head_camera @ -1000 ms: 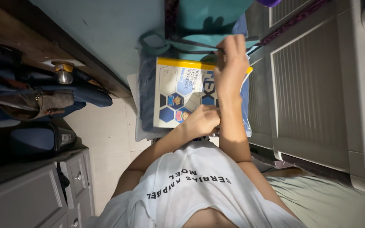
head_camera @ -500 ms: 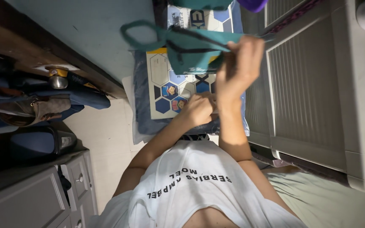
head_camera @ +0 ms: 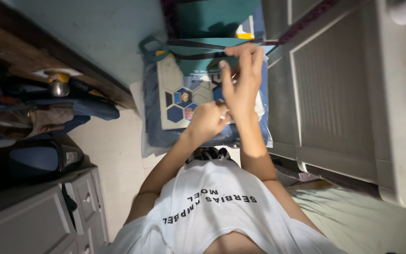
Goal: The person organizes various personal items in a bedroom. They handle a purple pouch, a green box, a blue packaged item, a red sachet, a small yellow bottle, and a green tissue pack, moving them between a bed and a shelf.
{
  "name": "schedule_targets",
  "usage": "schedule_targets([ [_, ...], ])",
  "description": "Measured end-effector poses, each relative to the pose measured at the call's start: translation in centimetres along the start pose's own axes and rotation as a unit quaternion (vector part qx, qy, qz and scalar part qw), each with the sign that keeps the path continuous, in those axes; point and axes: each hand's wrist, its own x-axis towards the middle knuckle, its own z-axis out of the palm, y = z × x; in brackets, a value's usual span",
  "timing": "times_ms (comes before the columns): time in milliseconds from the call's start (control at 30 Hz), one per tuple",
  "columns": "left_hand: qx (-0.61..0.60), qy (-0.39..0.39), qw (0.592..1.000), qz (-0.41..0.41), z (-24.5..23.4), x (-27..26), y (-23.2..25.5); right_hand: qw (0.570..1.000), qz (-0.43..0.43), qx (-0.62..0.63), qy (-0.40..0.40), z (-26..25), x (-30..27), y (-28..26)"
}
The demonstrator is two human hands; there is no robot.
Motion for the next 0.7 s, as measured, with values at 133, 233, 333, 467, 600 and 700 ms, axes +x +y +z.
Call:
schedule_targets([
  [133, -0.089, 0.070, 0.993, -0.030, -1.0, -0.4, 1.3, 0.998, 0.014, 0.064, 0.002, -1.2, -3.4, -0.4],
  [233, -0.096, 0.049, 0.994, -0.003, -1.8, -1.2, 2.1, 0.997, -0.013, 0.079, 0.018, -1.5, -6.6, -0.3],
  [333, -0.129, 0.045, 0.990, 0.018, -1.4, -1.8, 2.7, 0.996, -0.029, 0.044, 0.071, -1.4, -9.4, -0.4],
  [467, -0.170, 0.046, 0.984, 0.001, 0.0, -3.1, 3.6, 0.988, 0.006, 0.005, 0.152, -1.4, -12.6, -1.0],
  [600, -0.260, 0.001, 0.966, -0.010, 1.2, -5.0, 4.2, 0.978, 0.045, 0.018, 0.205, -1.5, -15.6, -1.6],
  [700, -0.304, -0.042, 0.952, 0.024, 2.4, -5.6, 5.2, 0.966, 0.063, -0.009, 0.250, -2.1, -17.7, -2.4],
])
